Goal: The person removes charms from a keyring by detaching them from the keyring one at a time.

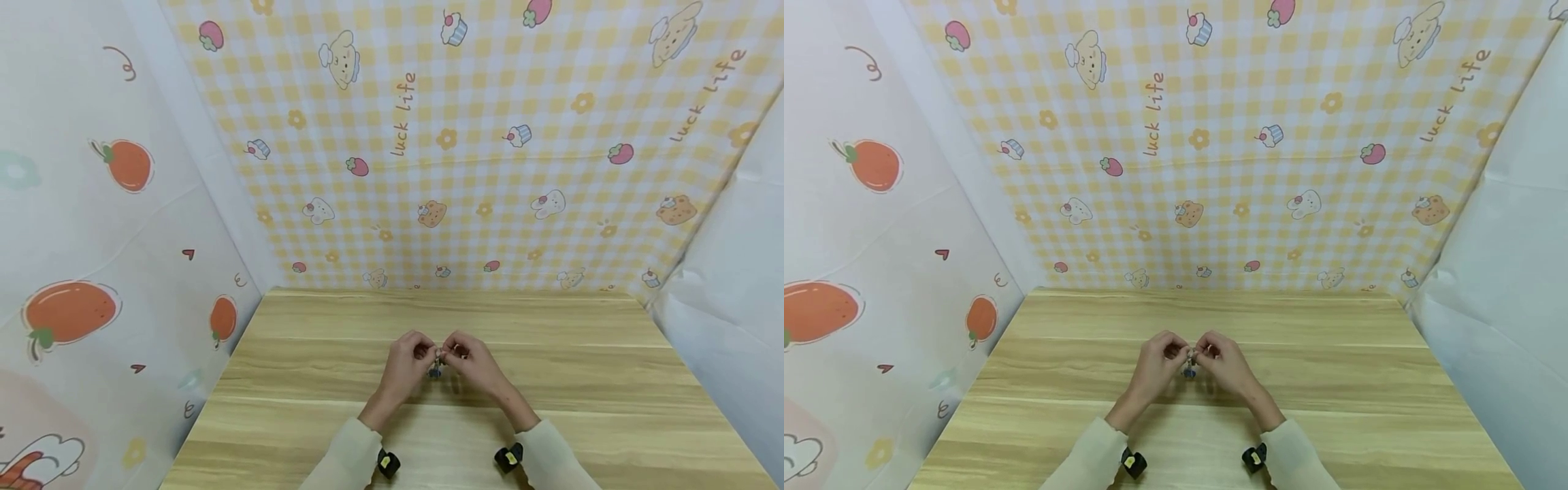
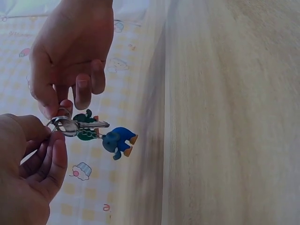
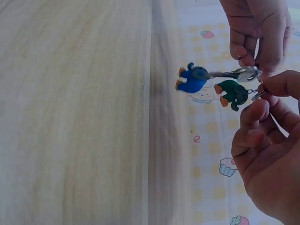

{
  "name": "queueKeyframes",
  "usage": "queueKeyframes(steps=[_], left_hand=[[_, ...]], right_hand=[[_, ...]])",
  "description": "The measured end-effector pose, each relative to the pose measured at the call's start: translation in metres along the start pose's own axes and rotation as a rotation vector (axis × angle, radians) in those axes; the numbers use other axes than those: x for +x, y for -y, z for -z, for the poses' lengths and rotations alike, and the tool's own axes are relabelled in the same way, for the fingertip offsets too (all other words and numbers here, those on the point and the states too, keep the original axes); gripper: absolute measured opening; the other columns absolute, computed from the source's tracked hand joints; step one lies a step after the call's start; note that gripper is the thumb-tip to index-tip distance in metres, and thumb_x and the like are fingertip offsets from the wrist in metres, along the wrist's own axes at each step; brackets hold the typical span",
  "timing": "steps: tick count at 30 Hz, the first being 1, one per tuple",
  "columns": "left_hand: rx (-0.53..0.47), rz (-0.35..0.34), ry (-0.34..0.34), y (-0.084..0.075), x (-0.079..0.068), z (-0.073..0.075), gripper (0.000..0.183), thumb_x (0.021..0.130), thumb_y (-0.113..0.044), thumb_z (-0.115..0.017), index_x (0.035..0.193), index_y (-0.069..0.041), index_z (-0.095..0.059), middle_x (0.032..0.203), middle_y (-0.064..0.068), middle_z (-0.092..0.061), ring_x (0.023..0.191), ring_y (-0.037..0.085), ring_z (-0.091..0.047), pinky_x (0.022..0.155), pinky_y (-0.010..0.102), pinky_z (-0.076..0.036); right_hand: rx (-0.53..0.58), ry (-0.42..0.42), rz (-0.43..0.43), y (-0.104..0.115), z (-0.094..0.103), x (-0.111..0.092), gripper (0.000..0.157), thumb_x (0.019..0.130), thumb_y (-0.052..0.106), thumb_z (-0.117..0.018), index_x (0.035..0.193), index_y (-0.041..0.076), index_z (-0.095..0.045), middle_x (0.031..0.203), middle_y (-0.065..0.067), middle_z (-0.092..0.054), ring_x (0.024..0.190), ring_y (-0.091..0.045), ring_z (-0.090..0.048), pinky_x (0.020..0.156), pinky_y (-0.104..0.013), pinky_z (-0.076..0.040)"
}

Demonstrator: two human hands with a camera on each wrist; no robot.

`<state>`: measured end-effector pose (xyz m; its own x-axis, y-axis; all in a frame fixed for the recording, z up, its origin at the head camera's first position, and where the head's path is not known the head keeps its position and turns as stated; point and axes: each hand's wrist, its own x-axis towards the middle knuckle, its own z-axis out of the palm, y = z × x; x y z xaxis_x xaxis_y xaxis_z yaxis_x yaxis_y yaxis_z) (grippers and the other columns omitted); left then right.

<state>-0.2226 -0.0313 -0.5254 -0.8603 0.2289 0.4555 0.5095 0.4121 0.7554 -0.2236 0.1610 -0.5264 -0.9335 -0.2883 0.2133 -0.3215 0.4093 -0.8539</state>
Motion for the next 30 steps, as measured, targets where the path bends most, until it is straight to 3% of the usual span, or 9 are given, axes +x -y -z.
queueKeyframes(steps=[5, 12, 15, 23, 30], left_hand=[[0.016, 0.003, -0.005, 0.000, -0.001, -0.001, 0.006, 0.097, 0.000, -0.074, 0.093, -0.006, -0.074, 0.091, 0.006, -0.071, 0.077, 0.008, -0.066, 0.068, 0.018, -0.059], [0.116, -0.144, -0.026, -0.004, -0.002, -0.002, 0.009, 0.094, 0.005, -0.074, 0.091, -0.003, -0.071, 0.088, 0.007, -0.068, 0.075, 0.010, -0.064, 0.065, 0.015, -0.056], [0.132, -0.173, -0.023, -0.003, -0.001, -0.002, 0.008, 0.094, 0.005, -0.073, 0.092, -0.002, -0.070, 0.088, 0.008, -0.067, 0.076, 0.012, -0.064, 0.065, 0.015, -0.056], [0.127, -0.025, -0.081, 0.011, -0.003, 0.006, 0.008, 0.094, 0.003, -0.076, 0.090, -0.003, -0.073, 0.089, 0.006, -0.069, 0.077, 0.011, -0.065, 0.067, 0.018, -0.058], [0.070, -0.015, -0.070, 0.009, 0.000, 0.010, 0.004, 0.097, -0.001, -0.075, 0.094, -0.003, -0.074, 0.091, 0.007, -0.071, 0.078, 0.013, -0.068, 0.068, 0.018, -0.059]], right_hand=[[0.030, 0.008, -0.021, -0.001, 0.000, -0.001, 0.008, 0.103, 0.011, -0.069, 0.095, 0.014, -0.069, 0.094, -0.004, -0.064, 0.070, -0.010, -0.054, 0.061, -0.023, -0.049], [0.115, 0.035, -0.069, -0.001, 0.000, -0.003, 0.010, 0.106, 0.013, -0.063, 0.099, 0.007, -0.067, 0.073, -0.001, -0.053, 0.060, -0.007, -0.048, 0.057, -0.024, -0.044], [0.165, 0.041, -0.072, 0.000, 0.002, -0.004, 0.011, 0.106, 0.011, -0.061, 0.099, 0.003, -0.066, 0.067, -0.001, -0.049, 0.058, -0.006, -0.045, 0.055, -0.024, -0.041], [0.316, 0.047, -0.041, 0.008, 0.011, -0.004, 0.018, 0.108, 0.014, -0.060, 0.102, -0.002, -0.064, 0.068, -0.002, -0.048, 0.057, -0.006, -0.043, 0.052, -0.024, -0.038], [0.304, 0.022, -0.055, 0.004, 0.020, -0.005, 0.021, 0.109, 0.013, -0.060, 0.105, -0.007, -0.064, 0.075, -0.002, -0.050, 0.058, -0.006, -0.042, 0.053, -0.025, -0.039]])
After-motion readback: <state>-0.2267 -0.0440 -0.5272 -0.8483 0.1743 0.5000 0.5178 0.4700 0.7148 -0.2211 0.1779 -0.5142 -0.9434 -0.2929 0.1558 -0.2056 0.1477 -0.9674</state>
